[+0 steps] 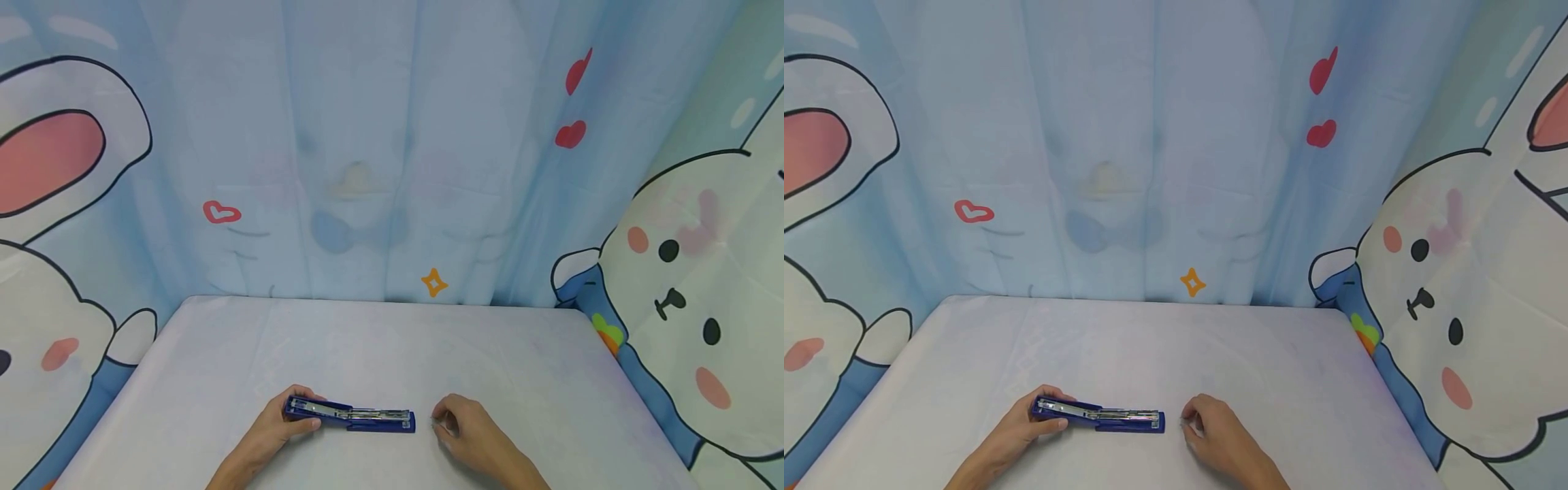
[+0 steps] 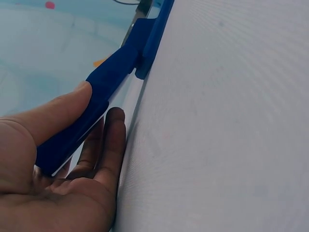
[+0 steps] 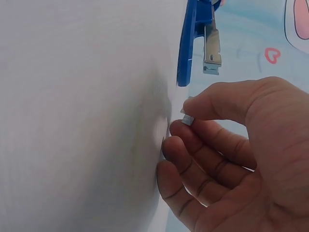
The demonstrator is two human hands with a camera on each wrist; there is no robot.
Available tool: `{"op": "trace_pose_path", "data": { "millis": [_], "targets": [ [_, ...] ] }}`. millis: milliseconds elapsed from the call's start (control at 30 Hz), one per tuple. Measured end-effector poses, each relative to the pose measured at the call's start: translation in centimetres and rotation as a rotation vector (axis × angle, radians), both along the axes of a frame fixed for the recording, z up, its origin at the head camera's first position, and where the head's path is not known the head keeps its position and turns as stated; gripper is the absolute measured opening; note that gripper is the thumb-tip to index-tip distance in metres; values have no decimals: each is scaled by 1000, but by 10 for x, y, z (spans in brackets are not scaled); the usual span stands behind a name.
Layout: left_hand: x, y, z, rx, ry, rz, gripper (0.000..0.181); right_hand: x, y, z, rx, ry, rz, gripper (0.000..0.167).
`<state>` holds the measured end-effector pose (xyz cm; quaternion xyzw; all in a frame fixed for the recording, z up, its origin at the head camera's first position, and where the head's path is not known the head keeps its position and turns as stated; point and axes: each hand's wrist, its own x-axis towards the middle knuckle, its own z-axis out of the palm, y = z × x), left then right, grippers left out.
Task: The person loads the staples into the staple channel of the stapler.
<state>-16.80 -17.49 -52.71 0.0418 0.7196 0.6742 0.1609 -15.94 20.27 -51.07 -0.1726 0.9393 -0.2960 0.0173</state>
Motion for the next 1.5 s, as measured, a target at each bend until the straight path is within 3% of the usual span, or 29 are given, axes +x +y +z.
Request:
{"op": "trace_pose_path", "data": {
  "millis": [233,1067,1500],
  "targets": [
    [1,-1,-3,-1,7,3,51,0,-2,1,-4,-9,17,14],
    [-3,3,-4,-3,32,25,50,-3,-10,0,-97,138,40,18],
    [-1,4,-3,2,49,36,50,-2,-19,3,-117,115,30,20]
  ]
}}
